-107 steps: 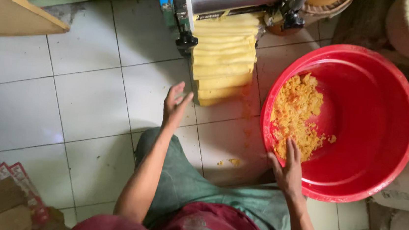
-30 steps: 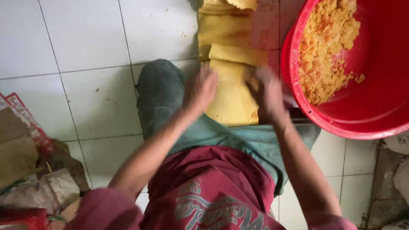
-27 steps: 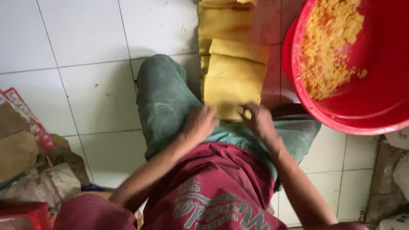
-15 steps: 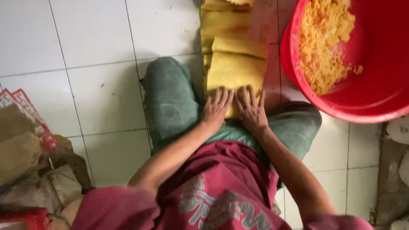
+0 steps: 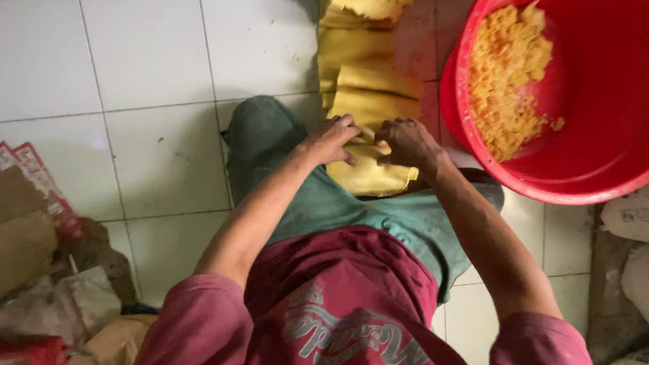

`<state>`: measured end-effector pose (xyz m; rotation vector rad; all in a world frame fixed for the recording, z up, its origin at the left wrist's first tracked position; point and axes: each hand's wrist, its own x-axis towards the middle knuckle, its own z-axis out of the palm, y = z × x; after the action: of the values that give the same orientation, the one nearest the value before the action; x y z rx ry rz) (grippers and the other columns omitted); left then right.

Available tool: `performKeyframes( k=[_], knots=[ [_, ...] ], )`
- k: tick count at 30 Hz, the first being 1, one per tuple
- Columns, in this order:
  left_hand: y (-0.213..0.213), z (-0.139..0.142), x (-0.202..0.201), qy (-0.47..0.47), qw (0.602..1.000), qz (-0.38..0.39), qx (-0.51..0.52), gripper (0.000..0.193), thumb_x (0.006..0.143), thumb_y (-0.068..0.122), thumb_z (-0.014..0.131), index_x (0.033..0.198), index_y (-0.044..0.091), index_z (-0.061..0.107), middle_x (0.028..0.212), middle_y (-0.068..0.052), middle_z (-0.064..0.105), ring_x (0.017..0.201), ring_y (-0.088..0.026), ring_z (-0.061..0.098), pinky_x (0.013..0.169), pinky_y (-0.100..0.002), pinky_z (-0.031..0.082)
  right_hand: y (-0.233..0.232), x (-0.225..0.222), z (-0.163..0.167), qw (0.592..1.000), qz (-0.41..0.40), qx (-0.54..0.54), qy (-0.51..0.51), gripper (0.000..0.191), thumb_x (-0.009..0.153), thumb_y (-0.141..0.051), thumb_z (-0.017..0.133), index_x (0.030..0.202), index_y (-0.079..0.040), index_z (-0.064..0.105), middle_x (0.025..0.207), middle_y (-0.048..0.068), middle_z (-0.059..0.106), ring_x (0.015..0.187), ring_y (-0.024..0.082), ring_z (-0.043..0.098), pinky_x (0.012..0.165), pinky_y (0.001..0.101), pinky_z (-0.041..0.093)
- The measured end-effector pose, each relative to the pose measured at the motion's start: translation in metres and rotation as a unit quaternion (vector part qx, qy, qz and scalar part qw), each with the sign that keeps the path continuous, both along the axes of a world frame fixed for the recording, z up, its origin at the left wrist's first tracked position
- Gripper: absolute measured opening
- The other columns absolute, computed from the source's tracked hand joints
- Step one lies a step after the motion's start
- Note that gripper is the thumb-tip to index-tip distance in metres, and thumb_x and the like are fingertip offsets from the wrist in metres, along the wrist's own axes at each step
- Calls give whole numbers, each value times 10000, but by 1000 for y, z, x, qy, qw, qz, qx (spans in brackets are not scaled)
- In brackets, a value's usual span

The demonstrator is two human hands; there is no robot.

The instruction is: The person sits on the floor and feeds a large sheet of yellow dough through a manual dough sheeter machine, guiding and catching the dough as it passes through the rollers. They fold the dough sheet, reposition it, and repeatedly pass it back through the machine, with a red basin of dough pieces beside them.

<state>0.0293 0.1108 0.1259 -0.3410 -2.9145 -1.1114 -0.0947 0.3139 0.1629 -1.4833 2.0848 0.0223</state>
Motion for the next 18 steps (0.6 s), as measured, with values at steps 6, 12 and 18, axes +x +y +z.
performKeyframes(
  k=[6, 12, 18],
  knots=[
    [4, -6, 22, -7, 998, 42, 37, 739, 630, 276, 932, 1295, 99, 660, 1256, -95, 590, 1168, -333, 572, 1019, -451, 496, 35, 77, -37, 973, -121, -177, 81, 581, 738, -268, 793, 1249, -92, 578, 1227, 130, 576, 1147, 343, 551, 940, 486, 481],
    [61, -22, 63, 56, 979, 92, -173, 430, 717, 223, 839, 1067, 100, 621, 1261, -170, 558, 1140, -368, 551, 932, -501, 494, 50, 98, -55, 976, -130, -162, 59, 455, 697, -190, 764, 1122, -124, 617, 1101, 97, 597, 1081, 333, 589, 889, 461, 509],
    [61, -38, 72, -18, 988, 92, -121, 394, 782, 49, 707, 1165, 91, 626, 1144, -120, 557, 1099, -330, 561, 855, -476, 498, 42, 78, -25, 964, -102, -245, -3, 299, 714, -154, 757, 983, -132, 629, 969, 79, 614, 951, 328, 634, 774, 447, 547]
  ],
)
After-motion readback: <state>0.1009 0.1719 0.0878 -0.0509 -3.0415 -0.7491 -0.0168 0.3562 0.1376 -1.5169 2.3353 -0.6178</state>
